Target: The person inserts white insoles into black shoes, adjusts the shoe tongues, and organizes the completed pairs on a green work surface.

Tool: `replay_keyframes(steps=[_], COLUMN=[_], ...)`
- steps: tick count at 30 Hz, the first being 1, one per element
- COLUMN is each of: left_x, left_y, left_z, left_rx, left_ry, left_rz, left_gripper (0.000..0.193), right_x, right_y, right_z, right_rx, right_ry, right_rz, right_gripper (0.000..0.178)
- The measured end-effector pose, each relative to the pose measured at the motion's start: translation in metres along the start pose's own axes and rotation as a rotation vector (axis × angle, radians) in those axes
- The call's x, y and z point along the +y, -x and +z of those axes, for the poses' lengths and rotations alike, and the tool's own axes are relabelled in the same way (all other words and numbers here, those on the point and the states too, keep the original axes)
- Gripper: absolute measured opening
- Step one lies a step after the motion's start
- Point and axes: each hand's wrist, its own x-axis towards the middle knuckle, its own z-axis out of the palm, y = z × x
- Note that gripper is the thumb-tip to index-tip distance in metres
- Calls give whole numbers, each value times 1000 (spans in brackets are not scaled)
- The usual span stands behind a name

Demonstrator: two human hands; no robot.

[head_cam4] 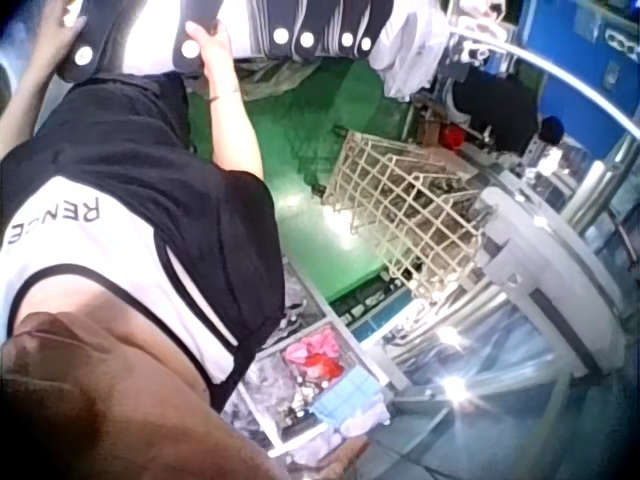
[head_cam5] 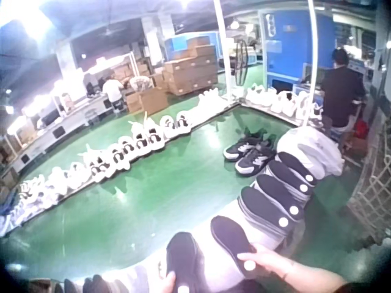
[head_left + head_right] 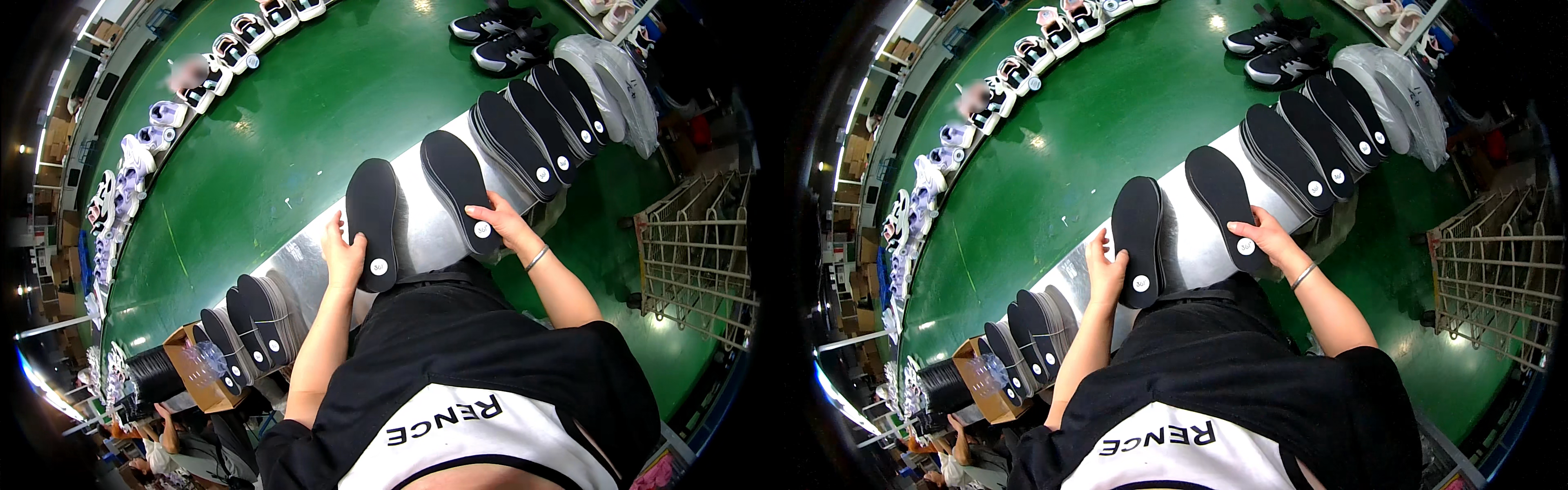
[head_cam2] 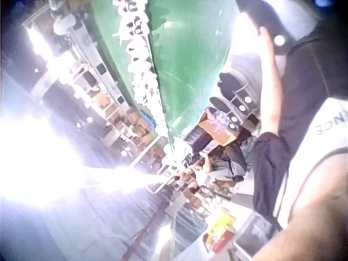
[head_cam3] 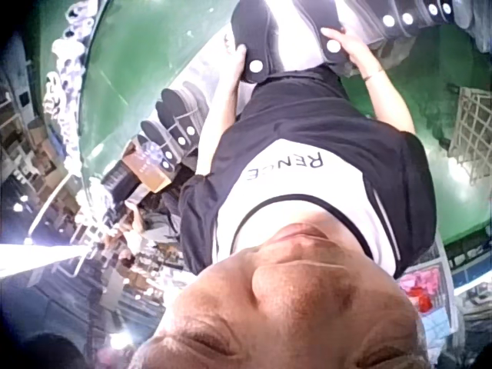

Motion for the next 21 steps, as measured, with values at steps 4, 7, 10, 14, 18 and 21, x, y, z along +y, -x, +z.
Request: replay_keyframes(steps=[4, 7, 10, 14, 18, 21], left_x=[-18, -1, 17, 48, 53, 89], left_y=[-2, -1, -12, -14, -1, 7], left_z=[19, 21, 41, 84, 114, 100], left_rx=[13, -250, -270, -288, -503, -689], left_ry=[171, 570, 637, 748, 688, 687], left_rz=[-178, -324, -293, -389, -393, -556], left_gripper=[66, 74, 79, 86, 84, 82], right_x=[-5, -12, -13, -20, -22, -18], right_y=[4, 1, -8, -10, -14, -15], right_z=[-9, -16, -26, -44, -57, -67], right_rx=[37, -7, 36, 41, -49, -26], right_ry=[29, 119, 172, 263, 445, 492], right_rz=[-67, -126, -143, -242, -213, -219], right_gripper=[61, 60, 60, 57, 47, 49])
